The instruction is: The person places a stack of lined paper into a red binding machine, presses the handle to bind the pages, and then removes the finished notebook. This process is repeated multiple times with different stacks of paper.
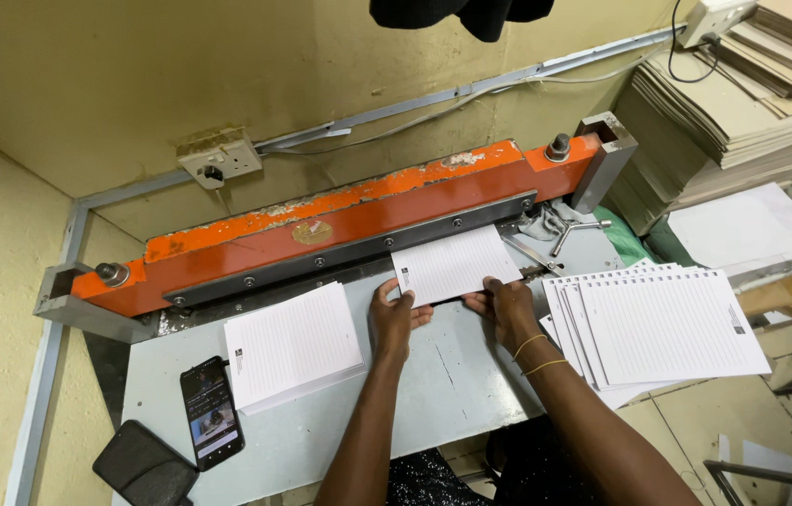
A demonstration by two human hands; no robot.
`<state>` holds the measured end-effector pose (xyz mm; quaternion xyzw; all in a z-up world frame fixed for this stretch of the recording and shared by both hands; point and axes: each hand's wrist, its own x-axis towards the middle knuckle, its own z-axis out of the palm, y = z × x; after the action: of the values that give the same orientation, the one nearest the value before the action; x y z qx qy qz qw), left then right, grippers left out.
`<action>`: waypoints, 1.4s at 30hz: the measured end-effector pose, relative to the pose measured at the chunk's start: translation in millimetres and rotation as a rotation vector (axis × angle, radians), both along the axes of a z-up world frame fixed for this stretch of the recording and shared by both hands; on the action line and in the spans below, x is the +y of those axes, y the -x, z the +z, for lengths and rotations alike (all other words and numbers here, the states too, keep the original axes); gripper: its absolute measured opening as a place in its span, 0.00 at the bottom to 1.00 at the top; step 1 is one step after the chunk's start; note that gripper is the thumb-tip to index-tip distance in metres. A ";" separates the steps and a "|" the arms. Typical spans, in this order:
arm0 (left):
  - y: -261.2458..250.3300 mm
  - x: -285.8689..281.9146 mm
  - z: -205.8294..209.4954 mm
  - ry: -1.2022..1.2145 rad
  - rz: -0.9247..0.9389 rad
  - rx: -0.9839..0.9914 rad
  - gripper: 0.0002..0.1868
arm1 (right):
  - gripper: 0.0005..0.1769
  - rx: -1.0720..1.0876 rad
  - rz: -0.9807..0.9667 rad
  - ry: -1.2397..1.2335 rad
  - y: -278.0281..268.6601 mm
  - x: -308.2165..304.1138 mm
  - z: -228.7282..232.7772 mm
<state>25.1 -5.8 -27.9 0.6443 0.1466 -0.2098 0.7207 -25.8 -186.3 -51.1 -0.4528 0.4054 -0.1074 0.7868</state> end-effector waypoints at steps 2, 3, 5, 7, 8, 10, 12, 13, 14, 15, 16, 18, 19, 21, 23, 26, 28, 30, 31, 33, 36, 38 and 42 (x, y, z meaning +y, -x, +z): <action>-0.6 -0.4 2.3 -0.003 -0.010 -0.002 0.30 | 0.20 0.005 0.000 -0.015 1.1 -1.2 -2.1; -1.3 -0.4 2.4 0.012 -0.020 -0.010 0.31 | 0.21 -0.013 -0.001 -0.014 1.0 -1.6 -5.1; 3.3 2.9 5.3 0.027 -0.020 -0.007 0.32 | 0.21 -0.021 0.008 -0.013 4.7 -0.6 -5.9; 4.6 6.0 15.5 0.064 -0.033 0.002 0.33 | 0.23 -0.026 0.028 -0.015 4.3 -0.8 2.3; 4.3 6.0 12.7 0.064 -0.032 0.002 0.33 | 0.23 -0.027 0.029 -0.015 3.5 -1.3 1.5; 3.7 5.3 7.8 0.060 -0.034 -0.027 0.33 | 0.23 -0.018 0.049 -0.007 2.1 -3.1 0.7; 4.1 4.1 6.4 0.056 -0.037 -0.036 0.33 | 0.23 -0.019 0.048 -0.010 -0.2 -4.8 -5.2; 4.1 3.9 5.6 0.051 -0.039 -0.044 0.33 | 0.23 -0.019 0.047 -0.014 -1.8 -5.3 -8.2; 3.7 3.7 4.5 0.052 -0.036 -0.043 0.33 | 0.23 -0.018 0.050 -0.013 -1.2 -5.2 -4.4; 3.4 3.6 3.0 0.060 -0.042 -0.054 0.33 | 0.22 -0.012 0.048 -0.010 -0.6 -5.1 -0.8; 3.8 3.7 1.0 0.067 -0.048 -0.063 0.32 | 0.22 -0.004 0.045 -0.008 0.7 -4.7 2.1; 1.9 4.1 -5.2 0.070 -0.041 -0.071 0.31 | 0.21 0.002 0.051 -0.008 -0.7 -5.0 3.1; 1.8 4.3 -8.4 0.074 -0.037 -0.080 0.29 | 0.20 0.006 0.055 -0.008 -0.4 -5.1 3.5; 2.4 4.4 -10.3 0.067 -0.038 -0.080 0.28 | 0.19 0.005 0.059 0.000 2.5 -3.3 7.0; -0.2 3.5 -15.3 0.062 -0.042 -0.088 0.26 | 0.19 -0.004 0.060 0.008 2.2 -2.8 9.2; -3.3 2.8 -26.1 0.070 -0.039 -0.098 0.24 | 0.19 -0.035 0.044 0.001 2.1 -2.2 6.3; -3.2 2.9 -24.6 0.075 -0.037 -0.111 0.23 | 0.18 -0.068 0.028 -0.002 3.5 -1.7 5.7; -0.2 3.7 -21.5 0.064 -0.039 -0.113 0.22 | 0.17 -0.066 0.006 -0.023 4.2 -0.3 6.7; 0.9 3.5 -19.4 0.054 -0.037 -0.116 0.22 | 0.17 -0.065 -0.011 -0.043 4.0 -0.3 8.1; 9.8 4.1 -8.8 0.057 -0.035 -0.139 0.23 | 0.15 -0.070 -0.022 -0.037 2.4 0.5 8.8; 46.5 22.0 26.7 0.065 -0.060 -0.181 0.26 | 0.15 -0.138 -0.077 -0.056 23.5 5.5 16.1; 70.9 43.3 45.6 0.079 -0.086 -0.199 0.31 | 0.17 -0.200 -0.120 -0.073 58.4 2.1 49.5; 95.6 121.9 25.7 -0.515 -0.035 -0.695 0.21 | 0.10 -0.193 -0.193 0.725 167.4 -29.2 127.5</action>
<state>-70.4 116.0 -2.2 0.8378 -0.0680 0.0510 0.5393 -193.3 -215.5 76.4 -0.6491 0.3060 -0.3595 0.5965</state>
